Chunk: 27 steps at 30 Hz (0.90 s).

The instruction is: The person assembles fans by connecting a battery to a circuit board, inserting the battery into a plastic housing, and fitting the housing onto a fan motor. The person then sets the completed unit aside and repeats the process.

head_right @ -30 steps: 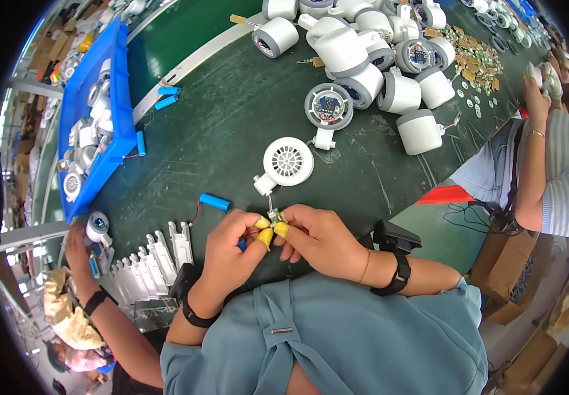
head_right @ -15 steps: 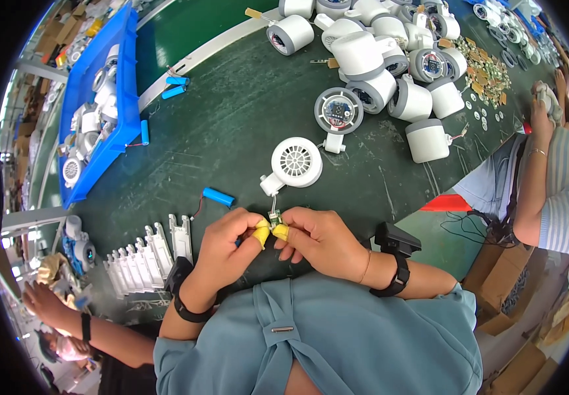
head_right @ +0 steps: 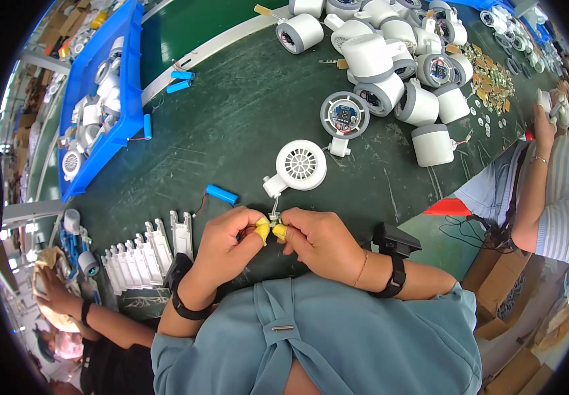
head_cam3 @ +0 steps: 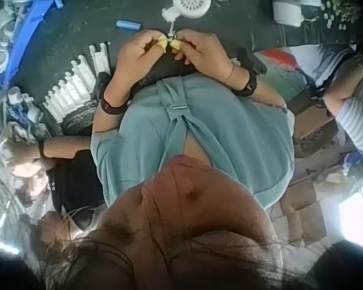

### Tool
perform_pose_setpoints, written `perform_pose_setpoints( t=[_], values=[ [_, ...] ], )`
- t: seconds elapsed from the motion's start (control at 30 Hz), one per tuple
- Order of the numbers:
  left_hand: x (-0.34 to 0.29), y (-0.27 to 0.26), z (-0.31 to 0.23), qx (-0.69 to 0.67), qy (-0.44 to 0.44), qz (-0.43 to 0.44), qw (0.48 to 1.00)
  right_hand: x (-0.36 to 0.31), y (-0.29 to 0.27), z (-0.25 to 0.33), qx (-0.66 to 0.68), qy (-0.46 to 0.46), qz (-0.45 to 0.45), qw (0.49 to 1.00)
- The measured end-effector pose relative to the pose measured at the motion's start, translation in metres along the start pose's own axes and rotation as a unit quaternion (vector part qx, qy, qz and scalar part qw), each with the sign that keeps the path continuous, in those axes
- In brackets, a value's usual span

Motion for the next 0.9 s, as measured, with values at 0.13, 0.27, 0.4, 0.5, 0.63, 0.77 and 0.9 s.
perform_pose_setpoints(
  t=[0.13, 0.27, 0.4, 0.5, 0.63, 0.77, 0.9],
  values=[
    [0.005, -0.009, -0.001, 0.001, -0.016, 0.04, 0.999, 0.0, 0.002, -0.001, -0.011, -0.023, 0.01, 1.0],
    [0.008, -0.01, -0.001, 0.029, -0.008, 0.042, 0.999, 0.002, 0.004, 0.0, -0.046, -0.048, 0.0, 0.998],
    [-0.001, 0.003, -0.003, 0.007, -0.029, -0.049, 0.998, 0.003, 0.011, -0.006, -0.131, -0.12, -0.058, 0.982],
    [-0.008, 0.009, -0.008, -0.002, -0.037, -0.081, 0.996, 0.003, 0.014, -0.005, -0.158, -0.136, -0.08, 0.975],
    [-0.011, 0.016, -0.008, -0.043, -0.034, -0.1, 0.993, 0.006, 0.016, -0.009, -0.193, -0.169, -0.102, 0.961],
    [-0.012, 0.019, -0.004, -0.037, -0.012, -0.1, 0.994, 0.007, 0.018, -0.013, -0.191, -0.191, -0.122, 0.955],
    [-0.012, 0.021, -0.006, 0.01, 0.024, -0.11, 0.994, 0.008, 0.019, -0.016, -0.189, -0.193, -0.123, 0.955]
  ],
)
Point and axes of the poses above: each hand's wrist, its own x-axis towards the middle knuckle, its own y-axis out of the palm, z = x × y, the point moved 1 cm from there along x, towards the middle knuckle, and after that the axes turned 4 degrees about -z, right-handed, at the moved point
